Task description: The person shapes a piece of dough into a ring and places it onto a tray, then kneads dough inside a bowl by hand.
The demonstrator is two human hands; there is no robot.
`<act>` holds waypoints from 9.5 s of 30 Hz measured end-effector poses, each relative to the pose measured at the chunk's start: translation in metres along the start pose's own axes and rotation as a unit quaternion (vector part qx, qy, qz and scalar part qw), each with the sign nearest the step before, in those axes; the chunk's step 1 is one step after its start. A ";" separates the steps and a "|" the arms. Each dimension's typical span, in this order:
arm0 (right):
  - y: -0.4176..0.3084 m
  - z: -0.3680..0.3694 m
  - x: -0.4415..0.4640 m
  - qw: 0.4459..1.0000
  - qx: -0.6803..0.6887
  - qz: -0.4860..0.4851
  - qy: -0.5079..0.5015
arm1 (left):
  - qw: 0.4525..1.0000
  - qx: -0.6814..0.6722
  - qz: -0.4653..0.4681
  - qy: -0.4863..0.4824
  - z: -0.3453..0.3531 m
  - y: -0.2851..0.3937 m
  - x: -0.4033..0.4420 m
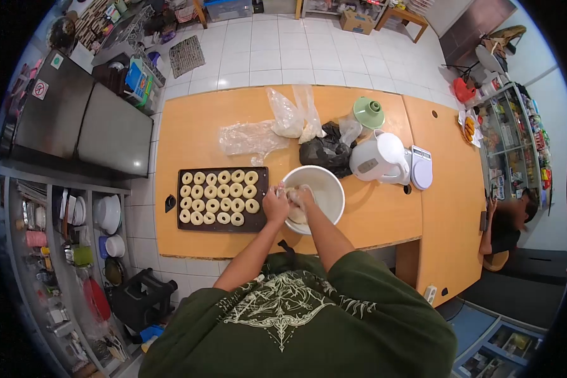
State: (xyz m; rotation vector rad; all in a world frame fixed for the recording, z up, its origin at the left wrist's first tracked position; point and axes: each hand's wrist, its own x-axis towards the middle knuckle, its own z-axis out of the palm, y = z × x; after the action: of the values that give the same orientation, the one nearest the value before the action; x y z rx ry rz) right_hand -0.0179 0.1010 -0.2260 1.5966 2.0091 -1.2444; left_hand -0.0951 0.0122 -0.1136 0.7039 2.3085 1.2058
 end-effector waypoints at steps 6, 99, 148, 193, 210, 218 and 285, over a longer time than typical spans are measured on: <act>-0.027 -0.063 -0.082 0.919 0.364 0.016 -0.147 | 1.000 -0.023 -0.005 0.004 0.001 -0.002 0.003; -0.003 -0.056 -0.048 0.957 0.051 -0.225 0.177 | 0.999 -0.026 0.031 0.005 -0.003 -0.006 0.002; 0.089 0.041 -0.013 0.565 -0.609 -0.490 0.264 | 0.998 -0.045 0.012 -0.040 -0.008 -0.001 0.004; 0.117 0.056 0.033 0.520 -0.712 -0.442 0.164 | 0.996 -0.065 0.008 -0.052 -0.009 -0.007 0.007; 0.031 -0.067 -0.014 0.944 -0.191 -0.215 -0.160 | 0.996 -0.068 0.014 -0.059 -0.014 0.000 0.007; 0.001 -0.028 -0.023 0.978 -0.002 -0.162 0.133 | 0.998 -0.053 0.035 -0.028 -0.008 -0.004 0.005; -0.013 -0.046 -0.178 0.978 -0.113 -0.143 0.097 | 0.999 -0.047 -0.002 -0.004 -0.005 -0.012 0.007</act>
State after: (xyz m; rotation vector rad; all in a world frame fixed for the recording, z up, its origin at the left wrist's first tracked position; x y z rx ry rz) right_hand 0.0446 0.0205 -0.0722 1.4045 2.4736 -0.9317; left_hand -0.1062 0.0081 -0.1218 0.6691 2.2296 1.2965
